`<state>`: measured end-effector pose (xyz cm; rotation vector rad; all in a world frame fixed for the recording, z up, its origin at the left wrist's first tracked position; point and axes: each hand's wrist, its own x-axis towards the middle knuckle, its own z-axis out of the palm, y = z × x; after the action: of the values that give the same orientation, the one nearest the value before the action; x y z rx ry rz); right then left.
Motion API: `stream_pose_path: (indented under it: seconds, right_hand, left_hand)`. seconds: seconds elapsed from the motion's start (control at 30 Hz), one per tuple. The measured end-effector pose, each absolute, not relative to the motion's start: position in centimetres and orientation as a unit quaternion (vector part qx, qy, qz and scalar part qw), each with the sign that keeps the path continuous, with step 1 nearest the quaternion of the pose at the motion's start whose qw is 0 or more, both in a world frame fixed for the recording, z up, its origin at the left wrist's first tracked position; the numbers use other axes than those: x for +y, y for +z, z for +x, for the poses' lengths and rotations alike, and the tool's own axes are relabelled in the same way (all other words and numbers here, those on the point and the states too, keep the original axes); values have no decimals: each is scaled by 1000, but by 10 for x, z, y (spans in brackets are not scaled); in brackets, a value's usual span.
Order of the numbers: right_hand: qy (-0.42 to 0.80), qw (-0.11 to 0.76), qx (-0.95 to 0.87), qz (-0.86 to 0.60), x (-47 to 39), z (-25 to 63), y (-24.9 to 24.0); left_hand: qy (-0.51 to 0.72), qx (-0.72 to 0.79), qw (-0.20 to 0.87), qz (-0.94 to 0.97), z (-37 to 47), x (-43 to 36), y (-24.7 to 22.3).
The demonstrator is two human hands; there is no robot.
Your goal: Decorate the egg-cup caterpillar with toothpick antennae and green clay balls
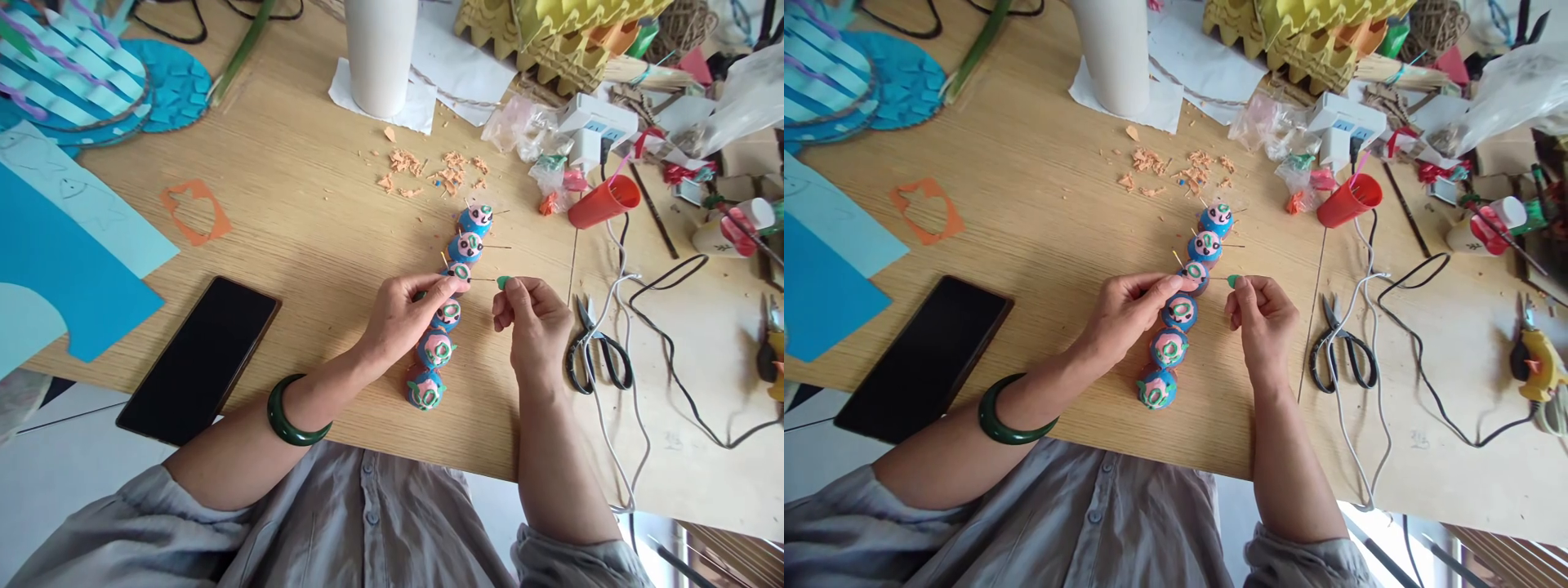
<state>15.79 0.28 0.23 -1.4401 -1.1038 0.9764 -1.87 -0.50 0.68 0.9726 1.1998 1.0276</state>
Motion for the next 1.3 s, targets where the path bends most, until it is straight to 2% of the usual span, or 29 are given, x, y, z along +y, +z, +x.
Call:
stream_pose_path:
  seconds: [0.37, 0.63, 1.13, 1.3]
  right_hand:
    - [377, 472, -484, -633, 4, 150, 8]
    - [312, 444, -524, -656, 7, 149, 1]
    - [411, 476, -451, -633, 11, 147, 0]
    - [420, 470, -453, -630, 11, 148, -1]
  left_hand:
    - [439, 515, 616, 403, -18, -6, 8]
    - [422, 518, 622, 407, -19, -5, 10]
    - [440, 508, 625, 397, -18, -5, 8]
    - [441, 468, 684, 345, -19, -3, 12]
